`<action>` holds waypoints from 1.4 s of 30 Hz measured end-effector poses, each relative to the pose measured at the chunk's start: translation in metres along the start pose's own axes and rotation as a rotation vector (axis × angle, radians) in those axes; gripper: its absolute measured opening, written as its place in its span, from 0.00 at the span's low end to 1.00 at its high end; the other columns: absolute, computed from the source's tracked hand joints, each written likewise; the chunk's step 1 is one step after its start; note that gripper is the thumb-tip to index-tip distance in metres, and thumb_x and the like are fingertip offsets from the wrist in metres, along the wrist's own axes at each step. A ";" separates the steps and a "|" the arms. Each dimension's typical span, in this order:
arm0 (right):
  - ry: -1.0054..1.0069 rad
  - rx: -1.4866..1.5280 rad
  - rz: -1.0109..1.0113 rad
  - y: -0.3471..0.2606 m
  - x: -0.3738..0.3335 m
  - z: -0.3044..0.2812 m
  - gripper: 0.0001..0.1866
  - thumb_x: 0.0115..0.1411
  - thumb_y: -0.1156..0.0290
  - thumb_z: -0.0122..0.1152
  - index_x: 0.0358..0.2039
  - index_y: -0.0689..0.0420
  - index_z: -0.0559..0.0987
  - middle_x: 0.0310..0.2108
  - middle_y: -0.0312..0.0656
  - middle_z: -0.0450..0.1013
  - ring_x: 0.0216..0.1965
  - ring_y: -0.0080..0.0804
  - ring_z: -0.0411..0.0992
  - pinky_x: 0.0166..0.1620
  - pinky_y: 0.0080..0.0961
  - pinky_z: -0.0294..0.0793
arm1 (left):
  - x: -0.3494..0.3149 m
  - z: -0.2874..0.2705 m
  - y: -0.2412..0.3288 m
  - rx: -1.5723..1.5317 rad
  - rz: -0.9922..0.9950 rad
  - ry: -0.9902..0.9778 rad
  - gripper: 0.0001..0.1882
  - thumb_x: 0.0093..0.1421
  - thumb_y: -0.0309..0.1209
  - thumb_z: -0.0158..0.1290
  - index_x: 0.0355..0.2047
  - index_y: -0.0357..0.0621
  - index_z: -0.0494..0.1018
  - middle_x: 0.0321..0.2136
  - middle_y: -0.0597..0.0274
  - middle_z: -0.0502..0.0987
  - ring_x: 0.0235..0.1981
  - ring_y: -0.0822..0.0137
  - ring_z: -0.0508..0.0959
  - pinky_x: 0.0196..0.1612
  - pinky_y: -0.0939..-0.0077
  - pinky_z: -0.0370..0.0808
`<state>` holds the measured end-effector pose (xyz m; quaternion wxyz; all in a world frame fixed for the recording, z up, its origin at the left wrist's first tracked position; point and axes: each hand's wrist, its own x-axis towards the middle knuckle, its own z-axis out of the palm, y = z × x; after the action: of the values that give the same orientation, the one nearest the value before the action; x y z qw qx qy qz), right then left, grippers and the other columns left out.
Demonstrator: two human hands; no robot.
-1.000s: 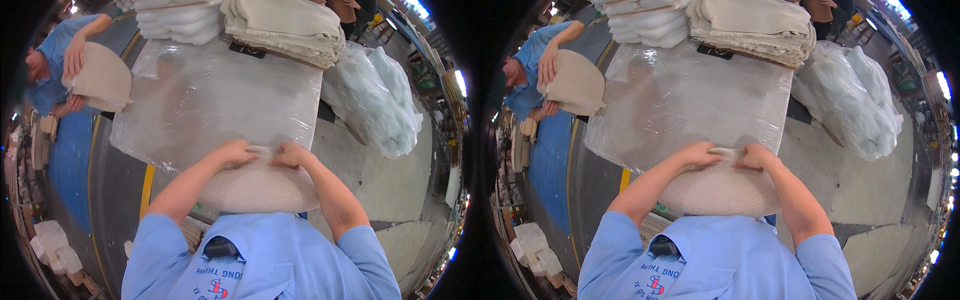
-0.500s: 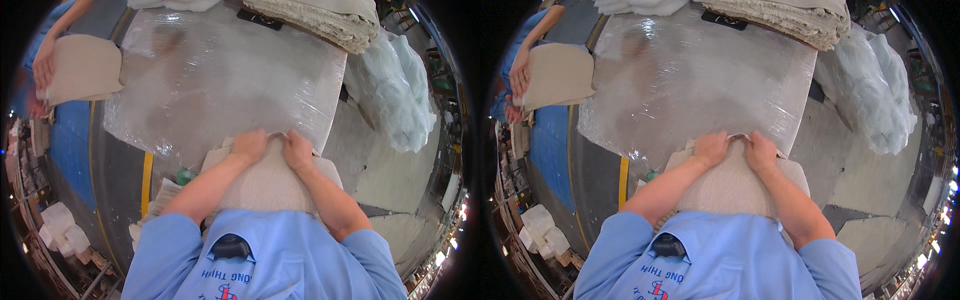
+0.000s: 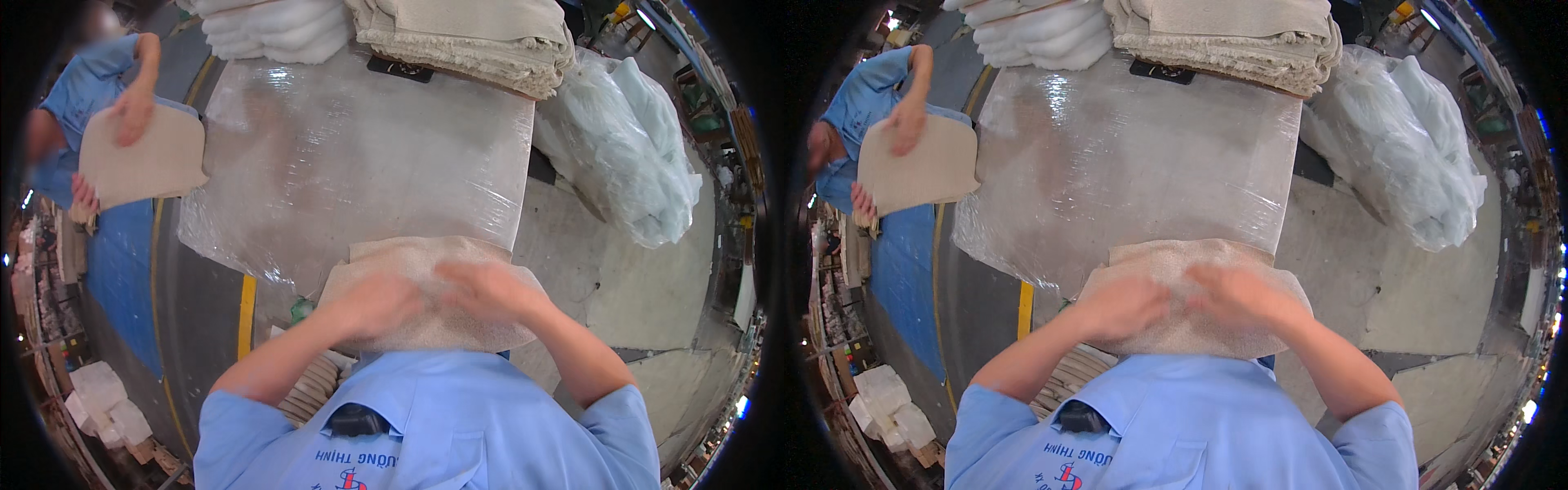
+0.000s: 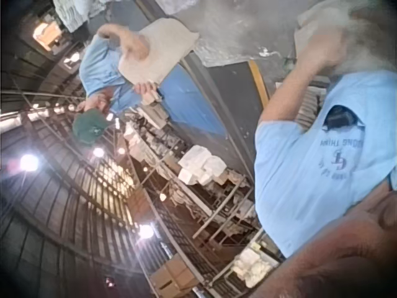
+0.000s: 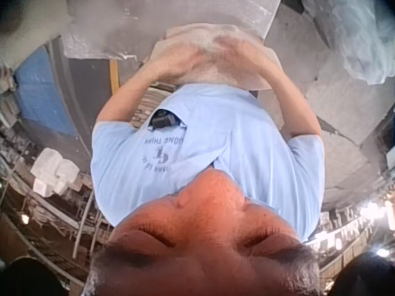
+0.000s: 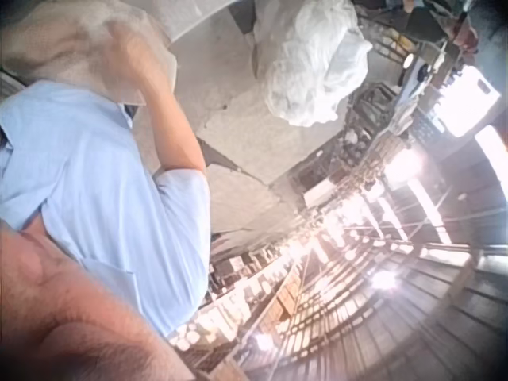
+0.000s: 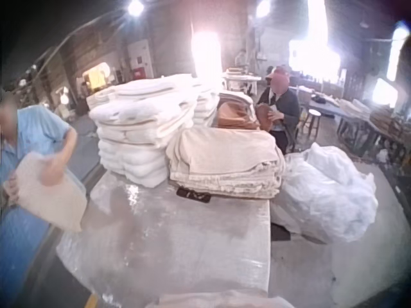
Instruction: The person folds beige fabric cushions one at a time on a table, aligning edges and stacking them. A coworker across the table also folds similar cushions. The workspace includes stacks of folded cushions and plastic-wrapped bundles.
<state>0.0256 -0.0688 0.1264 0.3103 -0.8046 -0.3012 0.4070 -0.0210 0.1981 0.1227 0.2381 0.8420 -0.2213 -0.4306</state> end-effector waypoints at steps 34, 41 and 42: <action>0.130 0.257 0.762 0.081 -0.094 0.018 0.64 0.59 0.33 0.69 0.75 0.73 0.55 0.65 0.73 0.69 0.67 0.61 0.71 0.68 0.45 0.71 | -0.060 0.079 -0.033 -0.079 -0.522 0.187 0.43 0.74 0.57 0.42 0.80 0.44 0.49 0.82 0.56 0.46 0.69 0.33 0.68 0.75 0.49 0.60; 0.136 0.264 0.865 0.105 -0.053 0.010 0.56 0.58 0.28 0.67 0.61 0.76 0.75 0.61 0.68 0.75 0.60 0.61 0.77 0.64 0.46 0.75 | -0.037 0.083 -0.056 -0.058 -0.522 0.233 0.40 0.76 0.52 0.39 0.80 0.43 0.49 0.82 0.57 0.45 0.74 0.44 0.63 0.74 0.51 0.62; 0.124 0.252 0.882 0.111 -0.048 0.007 0.54 0.59 0.28 0.66 0.59 0.75 0.77 0.60 0.67 0.76 0.60 0.61 0.77 0.63 0.46 0.75 | -0.033 0.083 -0.064 -0.078 -0.515 0.253 0.39 0.76 0.51 0.38 0.80 0.43 0.50 0.82 0.56 0.46 0.76 0.47 0.62 0.74 0.52 0.61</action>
<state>0.0221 -0.1720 0.0635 0.2202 -0.8347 0.1409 0.4847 -0.0963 0.2504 0.0625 0.1788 0.9076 0.0477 -0.3767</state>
